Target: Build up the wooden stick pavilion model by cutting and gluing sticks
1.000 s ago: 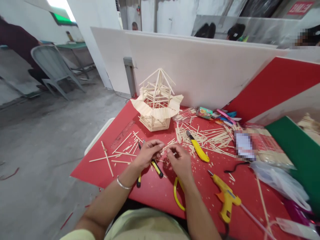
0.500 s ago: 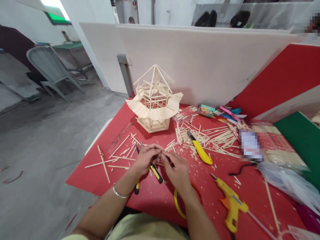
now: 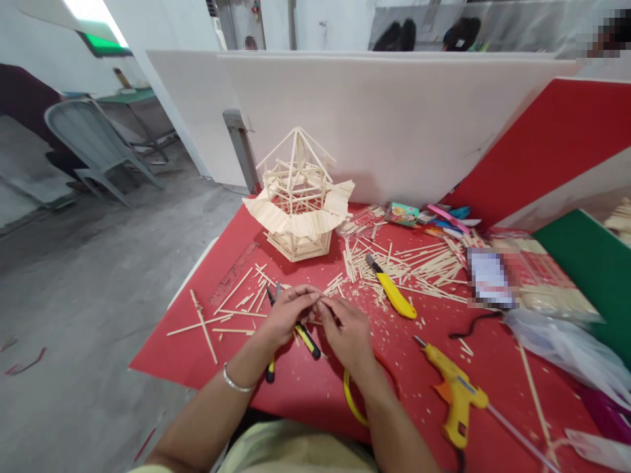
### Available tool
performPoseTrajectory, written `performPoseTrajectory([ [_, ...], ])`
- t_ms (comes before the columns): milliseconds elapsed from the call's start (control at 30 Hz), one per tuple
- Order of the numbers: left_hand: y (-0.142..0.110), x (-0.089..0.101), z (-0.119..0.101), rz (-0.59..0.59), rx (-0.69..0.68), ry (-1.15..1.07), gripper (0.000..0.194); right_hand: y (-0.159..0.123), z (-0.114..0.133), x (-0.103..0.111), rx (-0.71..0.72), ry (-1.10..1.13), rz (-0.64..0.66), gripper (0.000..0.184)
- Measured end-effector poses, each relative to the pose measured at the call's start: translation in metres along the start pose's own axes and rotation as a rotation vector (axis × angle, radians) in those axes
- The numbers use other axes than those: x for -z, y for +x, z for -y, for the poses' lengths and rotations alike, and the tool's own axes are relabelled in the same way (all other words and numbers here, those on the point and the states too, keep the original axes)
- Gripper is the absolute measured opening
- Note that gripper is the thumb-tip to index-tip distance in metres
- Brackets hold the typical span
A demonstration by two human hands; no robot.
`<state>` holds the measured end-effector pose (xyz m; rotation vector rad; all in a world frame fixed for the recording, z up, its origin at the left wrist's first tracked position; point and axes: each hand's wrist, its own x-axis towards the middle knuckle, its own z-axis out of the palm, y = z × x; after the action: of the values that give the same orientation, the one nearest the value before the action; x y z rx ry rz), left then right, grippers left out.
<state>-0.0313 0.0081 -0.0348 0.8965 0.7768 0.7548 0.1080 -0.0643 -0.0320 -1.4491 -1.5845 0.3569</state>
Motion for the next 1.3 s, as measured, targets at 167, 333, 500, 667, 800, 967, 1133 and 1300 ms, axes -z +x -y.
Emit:
performPoseTrajectory([
  [167, 0.000, 0.000, 0.001, 0.002, -0.020, 0.033, 0.024, 0.000, 0.001, 0.003, -0.009, -0.005, -0.015, 0.022],
  [333, -0.003, -0.003, -0.006, -0.035, -0.023, 0.034, 0.024, 0.002, 0.000, 0.003, -0.033, -0.018, -0.059, 0.021],
  [500, -0.003, -0.001, -0.006, -0.067, -0.033, 0.035, 0.025, 0.003, -0.017, 0.006, -0.102, -0.094, -0.038, 0.025],
  [667, 0.001, 0.003, -0.008, -0.128, -0.073, 0.020, 0.026, -0.001, -0.011, 0.022, -0.174, -0.166, -0.081, 0.026],
  [800, 0.003, 0.011, -0.015, -0.265, -0.184, -0.029, 0.024, -0.018, 0.008, 0.026, -0.077, -0.252, 0.085, 0.022],
  [967, 0.003, 0.013, -0.019, -0.279, -0.224, -0.043, 0.022, -0.067, -0.008, 0.054, -0.170, -0.396, -0.025, 0.026],
  [1133, 0.000, 0.005, -0.010, -0.210, -0.183, 0.004, 0.024, -0.141, -0.026, 0.110, -0.457, -0.801, -0.230, 0.046],
  [1300, 0.009, 0.000, 0.016, -0.099, -0.121, 0.058, 0.027, -0.177, -0.023, 0.130, -0.850, -1.076, -0.224, 0.062],
])
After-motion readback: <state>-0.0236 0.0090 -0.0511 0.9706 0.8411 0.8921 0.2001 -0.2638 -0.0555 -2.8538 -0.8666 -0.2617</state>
